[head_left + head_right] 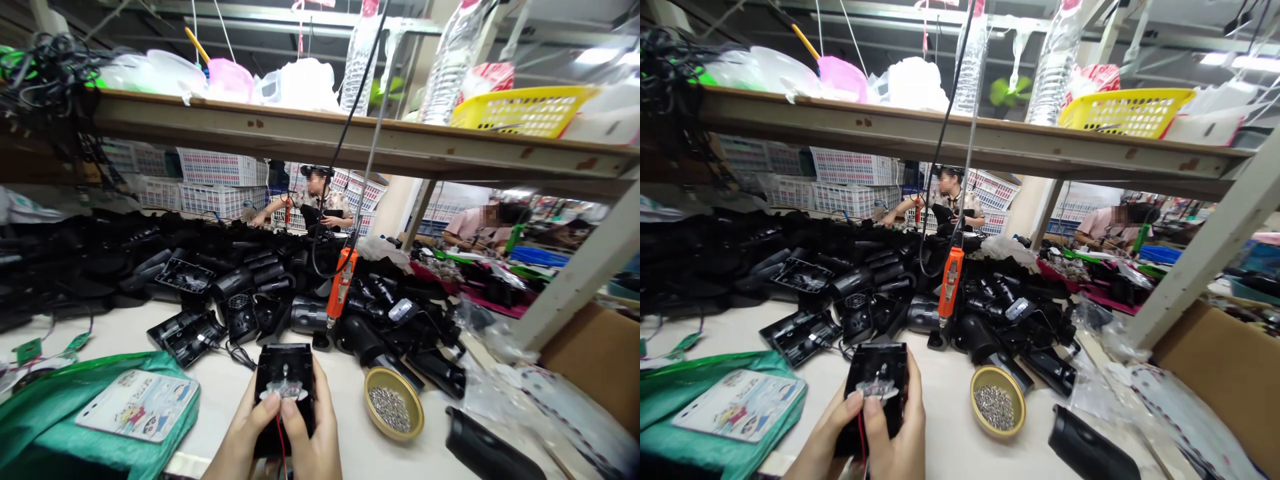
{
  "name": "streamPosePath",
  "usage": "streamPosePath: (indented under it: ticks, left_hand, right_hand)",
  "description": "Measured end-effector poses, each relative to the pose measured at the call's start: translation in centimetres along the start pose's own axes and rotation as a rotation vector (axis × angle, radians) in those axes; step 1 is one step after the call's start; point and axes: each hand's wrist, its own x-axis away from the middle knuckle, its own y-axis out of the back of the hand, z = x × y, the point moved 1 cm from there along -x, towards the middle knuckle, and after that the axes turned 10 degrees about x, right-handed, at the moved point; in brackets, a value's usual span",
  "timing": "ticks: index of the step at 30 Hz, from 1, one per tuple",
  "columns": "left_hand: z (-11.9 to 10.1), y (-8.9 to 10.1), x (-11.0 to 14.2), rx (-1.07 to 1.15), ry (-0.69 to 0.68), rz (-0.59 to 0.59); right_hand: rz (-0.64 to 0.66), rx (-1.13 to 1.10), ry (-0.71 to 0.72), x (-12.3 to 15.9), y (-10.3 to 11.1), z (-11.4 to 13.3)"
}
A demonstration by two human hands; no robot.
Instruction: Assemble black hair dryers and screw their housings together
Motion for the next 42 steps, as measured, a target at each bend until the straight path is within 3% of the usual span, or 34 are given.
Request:
streamPosePath:
  ticks: [8,15,21,34,38,42]
  left_hand:
    - [-0.1,-0.6,0.2,-0.03,-0.032,-0.016]
    - [0.1,-0.4,0.0,-0.058,-0.062,-0.011]
    - [0.3,0.3,-0.4,-0.106,-0.008,-0.039]
    - [-0.1,-0.1,0.0,-0.101,0.008,-0.066]
    - [-0.1,-0.1,-0.1,-0.117,-0.029,-0.049]
    - [-0.1,-0.4,-0.1,-0.115,0.01,-0.104]
  right_hand:
    - [-0.058,0.015,-0.064,0.2,-0.4,-0.3]
    - [-0.019,-0.013,-0.06,0.1,-0.3,-0.3]
    - [-0.039,0.012,-0.058,0.1,-0.3,-0.3]
    - [-0.08,-0.012,-0.042,0.2,-0.4,0.3]
    - [-0.026,-0.025,-0.06,0.1,-0.4,0.3]
    - [0.045,-0.031,-0.083,-0.2,0.0,0.8]
